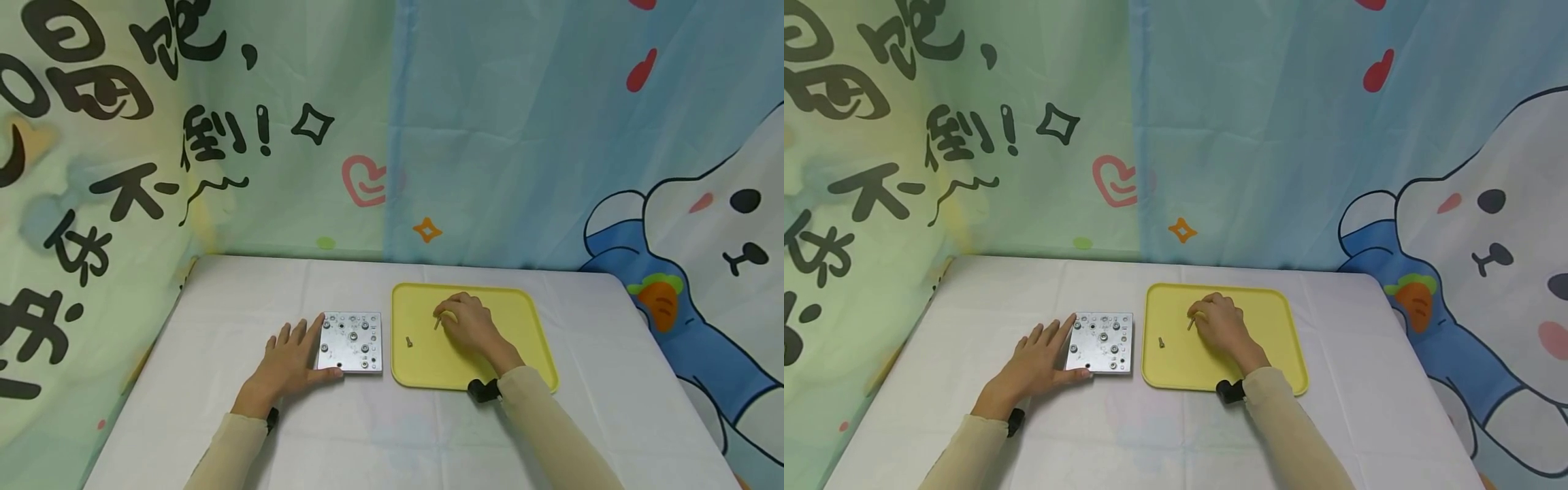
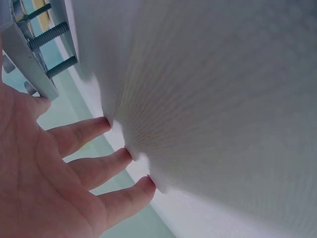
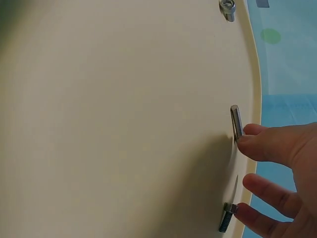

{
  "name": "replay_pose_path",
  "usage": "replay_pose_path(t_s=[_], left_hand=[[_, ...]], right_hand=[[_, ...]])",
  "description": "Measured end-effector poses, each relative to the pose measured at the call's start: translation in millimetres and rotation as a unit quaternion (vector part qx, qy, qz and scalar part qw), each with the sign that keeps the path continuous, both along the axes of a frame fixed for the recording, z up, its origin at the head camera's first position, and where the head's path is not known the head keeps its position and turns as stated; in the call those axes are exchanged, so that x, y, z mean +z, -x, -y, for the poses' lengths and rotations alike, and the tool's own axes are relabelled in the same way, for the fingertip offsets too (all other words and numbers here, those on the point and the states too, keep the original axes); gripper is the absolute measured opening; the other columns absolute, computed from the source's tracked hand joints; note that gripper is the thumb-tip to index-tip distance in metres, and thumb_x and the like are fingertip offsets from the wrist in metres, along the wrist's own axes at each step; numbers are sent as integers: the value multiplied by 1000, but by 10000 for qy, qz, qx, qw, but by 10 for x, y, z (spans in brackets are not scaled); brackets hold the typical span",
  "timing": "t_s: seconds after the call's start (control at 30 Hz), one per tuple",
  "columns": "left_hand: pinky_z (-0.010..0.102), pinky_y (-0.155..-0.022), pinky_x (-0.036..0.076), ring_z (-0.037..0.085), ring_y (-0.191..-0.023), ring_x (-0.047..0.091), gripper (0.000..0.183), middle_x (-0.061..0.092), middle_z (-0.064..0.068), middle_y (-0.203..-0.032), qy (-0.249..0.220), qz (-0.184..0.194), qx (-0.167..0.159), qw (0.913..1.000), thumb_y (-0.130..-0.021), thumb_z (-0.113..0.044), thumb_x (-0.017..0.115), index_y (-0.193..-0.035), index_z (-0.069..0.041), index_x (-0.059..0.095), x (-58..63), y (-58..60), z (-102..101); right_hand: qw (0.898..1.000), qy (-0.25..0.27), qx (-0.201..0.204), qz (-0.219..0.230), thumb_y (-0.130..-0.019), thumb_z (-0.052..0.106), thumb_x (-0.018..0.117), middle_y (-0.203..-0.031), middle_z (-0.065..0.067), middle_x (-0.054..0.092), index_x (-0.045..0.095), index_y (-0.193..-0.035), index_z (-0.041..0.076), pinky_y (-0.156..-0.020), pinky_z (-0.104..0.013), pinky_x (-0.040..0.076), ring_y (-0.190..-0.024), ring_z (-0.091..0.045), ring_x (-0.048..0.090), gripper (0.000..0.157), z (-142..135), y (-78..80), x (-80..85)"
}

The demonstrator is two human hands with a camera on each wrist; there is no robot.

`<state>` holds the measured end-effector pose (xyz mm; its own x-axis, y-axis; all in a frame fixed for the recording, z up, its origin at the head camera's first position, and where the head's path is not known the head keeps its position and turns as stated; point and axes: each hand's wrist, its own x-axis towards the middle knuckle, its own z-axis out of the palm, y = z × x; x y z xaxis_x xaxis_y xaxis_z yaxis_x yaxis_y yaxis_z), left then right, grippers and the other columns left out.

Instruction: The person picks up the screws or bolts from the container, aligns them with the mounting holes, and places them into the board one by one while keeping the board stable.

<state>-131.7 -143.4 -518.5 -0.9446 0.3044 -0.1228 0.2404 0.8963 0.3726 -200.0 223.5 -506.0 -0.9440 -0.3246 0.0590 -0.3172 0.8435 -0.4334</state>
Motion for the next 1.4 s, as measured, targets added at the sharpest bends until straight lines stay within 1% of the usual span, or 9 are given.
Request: replay_pose_path(t_s=[0.2, 0.4, 0.53, 0.77, 0.93, 1.2, 1.4], left_hand=[[69, -108, 24, 53, -141, 25, 113, 32, 28, -155, 0, 15, 8, 10000, -79, -77, 63, -162, -16, 16, -32, 2, 1], [69, -108, 24, 53, -141, 26, 113, 33, 28, -155, -11, 3, -2, 10000, -79, -76, 64, -162, -15, 17, -25, 1, -2], [69, -108, 25, 53, -140, 26, 112, 33, 28, -154, -27, -24, -9, 10000, -80, -76, 64, -162, -15, 17, -20, -5, 2], [68, -109, 24, 53, -141, 25, 113, 32, 27, -155, -26, 36, -11, 10000, -80, -77, 62, -162, -16, 16, -13, -6, 2], [68, -109, 23, 53, -142, 24, 113, 32, 27, -155, -13, 46, -16, 10000, -80, -77, 62, -162, -16, 15, -16, -5, 7], [69, -109, 24, 53, -141, 25, 113, 32, 28, -155, -37, 38, -5, 10000, -80, -77, 63, -162, -16, 16, -11, -1, 4], [69, -109, 23, 53, -141, 24, 112, 32, 28, -155, -20, 57, -1, 10000, -80, -75, 64, -162, -15, 16, 11, 0, -3]], right_hand=[[9998, -158, -58, 106, -94, 6, 68, -124, -18, 59, 75, -102, 14, -88, -67, 41, -114, -44, 52, 13, -14, 7, -9], [9997, -186, -101, 155, -94, 6, 69, -124, -19, 59, 75, -101, 14, -89, -67, 40, -115, -44, 51, 12, -38, 2, -20], [9994, -252, -121, 182, -94, 8, 69, -124, -18, 59, 74, -101, 14, -89, -67, 41, -115, -44, 51, 11, -52, 10, -36], [9990, -309, -182, 275, -95, 11, 69, -125, -18, 58, 73, -102, 12, -89, -67, 41, -116, -42, 51, 8, -64, 19, -49], [9987, -357, -224, 273, -95, 13, 69, -125, -18, 59, 73, -101, 10, -89, -65, 42, -114, -42, 52, 7, -53, 22, -46], [9990, -321, -223, 239, -96, 13, 68, -128, -20, 57, 73, -100, 8, -90, -67, 41, -117, -45, 51, 8, -57, 15, -26], [9996, -176, -179, 83, -98, 12, 63, -129, -22, 57, 72, -103, 5, -91, -68, 40, -118, -47, 50, 12, -28, -6, 11]])
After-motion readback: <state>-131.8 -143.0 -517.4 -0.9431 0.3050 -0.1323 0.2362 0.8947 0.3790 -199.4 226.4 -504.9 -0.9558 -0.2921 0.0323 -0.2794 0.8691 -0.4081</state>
